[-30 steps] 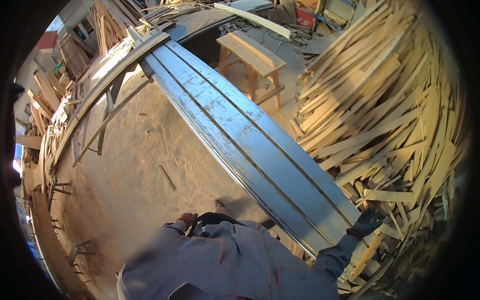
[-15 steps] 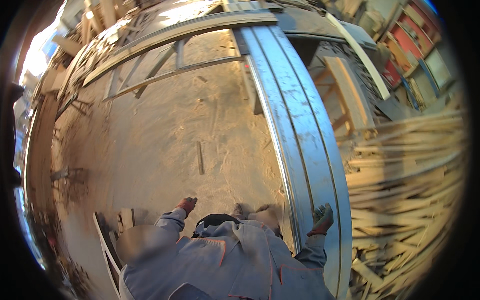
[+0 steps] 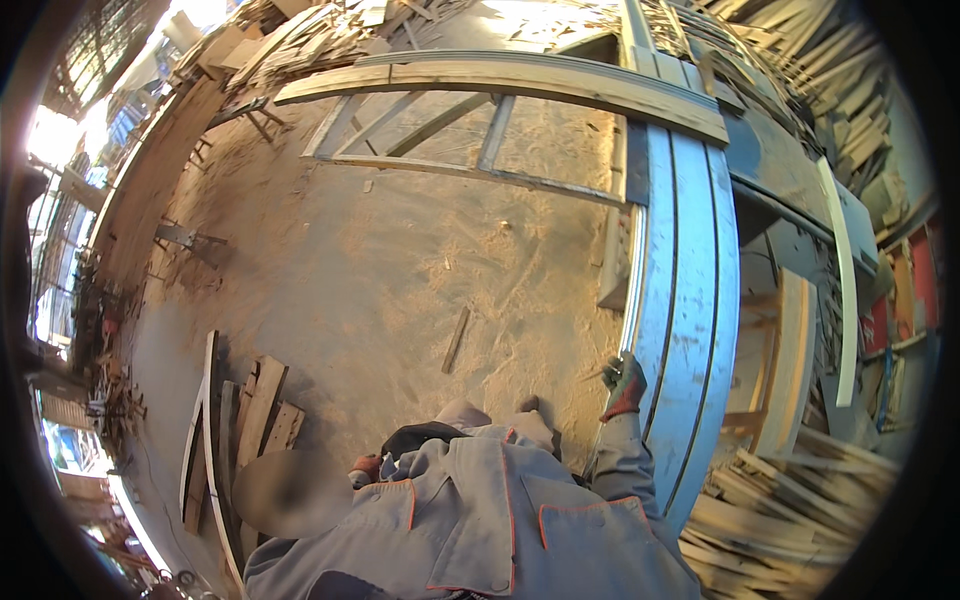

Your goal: The person walks through a cluttered woodworking shop and picks up a long wooden plank. They place the plank on a metal workbench and repeatedly slide it back and forth along the surface, adjusting its position with both hands.

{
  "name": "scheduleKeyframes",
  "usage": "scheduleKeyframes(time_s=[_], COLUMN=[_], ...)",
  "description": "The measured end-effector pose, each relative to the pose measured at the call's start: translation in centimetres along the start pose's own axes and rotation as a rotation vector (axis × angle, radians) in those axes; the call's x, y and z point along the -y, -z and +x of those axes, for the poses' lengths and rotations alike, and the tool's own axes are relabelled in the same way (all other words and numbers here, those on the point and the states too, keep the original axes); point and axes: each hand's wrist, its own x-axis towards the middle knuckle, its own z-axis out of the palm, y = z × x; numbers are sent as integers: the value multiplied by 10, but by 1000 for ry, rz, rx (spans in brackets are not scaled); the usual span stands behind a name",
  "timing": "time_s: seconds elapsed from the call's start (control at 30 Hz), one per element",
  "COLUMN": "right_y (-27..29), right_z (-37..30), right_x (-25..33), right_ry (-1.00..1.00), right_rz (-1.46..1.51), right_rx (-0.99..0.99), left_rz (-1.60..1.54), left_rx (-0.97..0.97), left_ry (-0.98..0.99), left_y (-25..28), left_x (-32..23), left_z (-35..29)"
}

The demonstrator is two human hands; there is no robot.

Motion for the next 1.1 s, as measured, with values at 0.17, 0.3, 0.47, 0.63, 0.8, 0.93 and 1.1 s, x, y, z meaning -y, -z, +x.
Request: scheduleKeyframes(time_s=[0.17, 0.3, 0.47, 0.63, 0.8, 0.93, 1.1], right_y=[-155, -232, -275, -307, -375, -452, -554], right_z=[55, 108, 173, 236, 307, 390, 518], right_x=[53, 68, 78, 124, 177, 210, 214], right_ry=[29, 16, -51, -35, -22, -87, -219], right_rz=[-119, -132, -97, -62, -57, -30, 156], right_rx=[271, 340, 191, 168, 210, 216, 150], left_rz=[235, 283, 178, -24, -417, -575, -587], left_rx=[16, 33, 3, 34, -88, -96, -142], left_ry=[-119, -69, -60, -49, -96, -33, 241], left_y=[-20, -22, 7, 55, 98, 107, 64], left_x=[-50, -126, -270, -409, -489, -507, -505], left_z=[35, 76, 117, 171, 211, 203, 143])
